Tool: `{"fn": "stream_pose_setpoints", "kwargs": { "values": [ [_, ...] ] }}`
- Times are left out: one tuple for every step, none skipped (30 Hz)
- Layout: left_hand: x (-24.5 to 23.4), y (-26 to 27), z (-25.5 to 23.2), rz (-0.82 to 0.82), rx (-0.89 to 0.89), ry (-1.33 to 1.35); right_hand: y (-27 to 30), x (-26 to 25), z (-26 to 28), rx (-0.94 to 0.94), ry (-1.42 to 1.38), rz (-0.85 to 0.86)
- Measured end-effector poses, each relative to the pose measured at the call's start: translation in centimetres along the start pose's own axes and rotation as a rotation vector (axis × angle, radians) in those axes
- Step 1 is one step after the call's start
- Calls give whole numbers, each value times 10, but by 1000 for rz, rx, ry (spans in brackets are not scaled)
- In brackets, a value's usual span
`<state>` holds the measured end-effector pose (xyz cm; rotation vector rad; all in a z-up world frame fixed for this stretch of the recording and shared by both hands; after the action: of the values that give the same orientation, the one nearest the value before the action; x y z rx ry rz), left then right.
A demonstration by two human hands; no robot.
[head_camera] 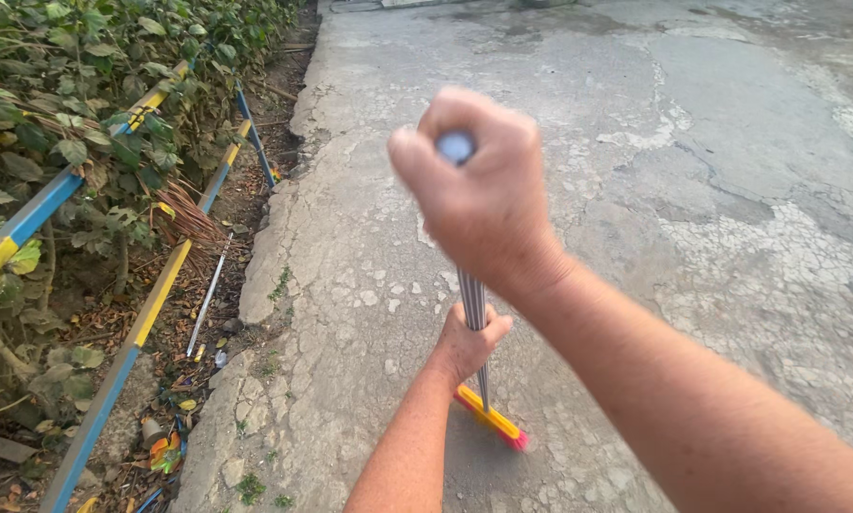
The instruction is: The person sweeps an outdoor concrete area using a broom to collect dust and debris.
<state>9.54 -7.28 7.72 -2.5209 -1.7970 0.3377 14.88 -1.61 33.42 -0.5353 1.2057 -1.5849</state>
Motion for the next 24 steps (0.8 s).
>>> {"fn": "stream_pose_setpoints", "kwargs": {
  "values": [
    [-2,1,7,13,24,-55,8,7,-1,-79,52,-2],
    [-7,2,14,8,21,-55,11,11,-6,82,-88,26],
    [-12,3,19,17,26,-81,14,15,-10,243,-230,58],
    [-17,10,25,25,25,-105,16,14,-8,249,-236,62],
    [-21,20,29,20,17,-105,18,11,-7,327,-324,61],
    [-30,24,30,28,-5,-125,14,10,-6,390,-411,57],
    [-38,25,30,36,-27,-146,9,11,-4,382,-417,59],
    [-45,28,30,31,-29,-149,8,13,-1,404,-451,44],
    [-52,32,29,18,-51,-156,8,15,2,427,-485,30],
    [-58,37,29,7,-76,-162,7,18,5,430,-489,31],
    [-65,43,29,6,-81,-163,5,22,7,440,-514,28],
    [-71,46,26,12,-70,-188,3,24,9,442,-537,25],
    [-77,48,23,19,-60,-213,2,25,11,438,-539,26],
    [-84,53,21,14,-58,-215,1,29,12,469,-554,13],
    [-91,58,19,15,-90,-221,0,32,12,500,-568,-1],
    [-96,64,17,15,-124,-228,0,34,14,498,-573,0],
    [-101,69,13,11,-124,-230,0,35,16,501,-596,-13],
    [-106,72,8,3,-137,-236,-1,37,17,502,-619,-26],
    [-112,76,4,-5,-150,-242,-2,39,18,498,-623,-24],
    [-118,79,-2,-11,-149,-243,-5,41,19,510,-639,-34],
    [-125,82,-7,-17,-191,-265,-8,44,20,522,-655,-44],
    [-130,82,-13,-22,-234,-287,-16,44,20,517,-659,-41],
    [-135,79,-20,-29,-231,-288,-27,44,22,461,-660,-31],
    [-140,74,-28,-56,-148,-302,-35,44,26,407,-661,-20]
  ]
}}
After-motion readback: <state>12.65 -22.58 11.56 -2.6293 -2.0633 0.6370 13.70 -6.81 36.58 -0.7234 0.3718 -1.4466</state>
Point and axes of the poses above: each hand's wrist, its own y-axis away from the middle knuckle, its own x-axis out of the palm, z = x × y, the point moved 2 cm from there along -y, towards the middle knuckle, and after that the axes turned 5 degrees about x, right-handed, at the moved point
